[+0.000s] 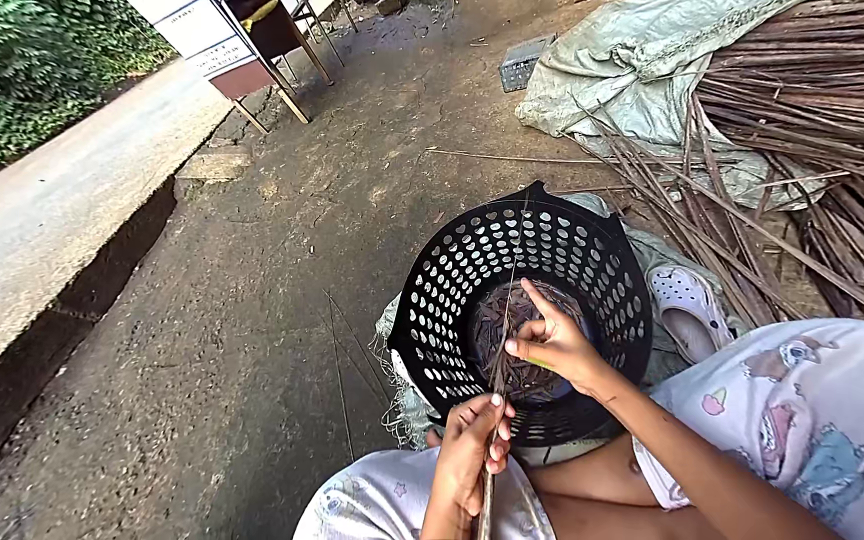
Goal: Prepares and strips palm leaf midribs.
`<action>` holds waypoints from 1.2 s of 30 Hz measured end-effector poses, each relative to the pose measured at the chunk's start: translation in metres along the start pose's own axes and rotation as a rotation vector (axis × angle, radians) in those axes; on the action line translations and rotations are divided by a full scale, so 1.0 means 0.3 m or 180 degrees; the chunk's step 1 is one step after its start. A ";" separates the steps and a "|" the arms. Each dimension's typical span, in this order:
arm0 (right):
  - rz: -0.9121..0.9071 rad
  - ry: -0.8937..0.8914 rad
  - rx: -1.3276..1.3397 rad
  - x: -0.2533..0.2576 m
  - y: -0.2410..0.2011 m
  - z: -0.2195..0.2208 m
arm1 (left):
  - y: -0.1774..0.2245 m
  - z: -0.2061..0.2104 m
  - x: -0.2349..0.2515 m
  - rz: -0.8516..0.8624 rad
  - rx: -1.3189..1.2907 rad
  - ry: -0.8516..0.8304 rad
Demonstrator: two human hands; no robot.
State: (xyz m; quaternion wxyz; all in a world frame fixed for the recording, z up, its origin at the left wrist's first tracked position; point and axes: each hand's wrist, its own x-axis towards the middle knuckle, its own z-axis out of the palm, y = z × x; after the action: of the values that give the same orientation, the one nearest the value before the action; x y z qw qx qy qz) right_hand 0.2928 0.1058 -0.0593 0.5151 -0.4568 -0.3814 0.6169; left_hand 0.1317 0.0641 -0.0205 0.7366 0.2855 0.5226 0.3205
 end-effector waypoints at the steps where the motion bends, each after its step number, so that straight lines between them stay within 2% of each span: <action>1: -0.0022 0.0050 -0.0016 0.007 0.001 -0.006 | 0.000 0.002 0.000 -0.0018 0.0010 -0.0002; 6: -0.0090 0.0182 -0.0018 0.020 0.007 -0.016 | 0.001 0.003 0.001 -0.0068 0.0015 -0.0015; 11: -0.0075 0.0566 -0.0116 0.041 -0.011 -0.078 | -0.005 -0.020 -0.013 -0.0167 -0.0023 0.0025; 13: 0.0053 0.0059 -0.0144 0.013 -0.020 -0.082 | 0.003 -0.022 -0.013 -0.0196 -0.0048 0.0075; 17: 0.0590 -0.1472 -0.0127 0.003 0.011 -0.068 | 0.010 -0.012 0.007 -0.0193 -0.0131 -0.0003; 19: 0.0686 -0.1624 -0.0010 0.010 0.019 -0.054 | 0.008 -0.018 0.009 -0.0183 -0.0159 -0.0062; 26: 0.0472 -0.0856 0.0174 -0.004 0.007 -0.021 | 0.014 -0.016 0.010 -0.0121 -0.0200 -0.0057; 32: -0.0505 -0.0261 -0.0006 -0.009 0.053 0.004 | 0.016 -0.017 0.004 -0.0126 -0.0210 -0.0076; 36: -0.0656 0.0150 -0.0028 0.018 0.044 -0.011 | 0.010 -0.013 -0.007 -0.0149 -0.0172 -0.0116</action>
State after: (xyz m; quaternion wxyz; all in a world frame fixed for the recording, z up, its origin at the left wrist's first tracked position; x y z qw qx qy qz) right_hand 0.2918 0.1087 -0.0737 0.5827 -0.4318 -0.4167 0.5481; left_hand 0.1269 0.0646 -0.0182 0.7608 0.2590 0.5068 0.3119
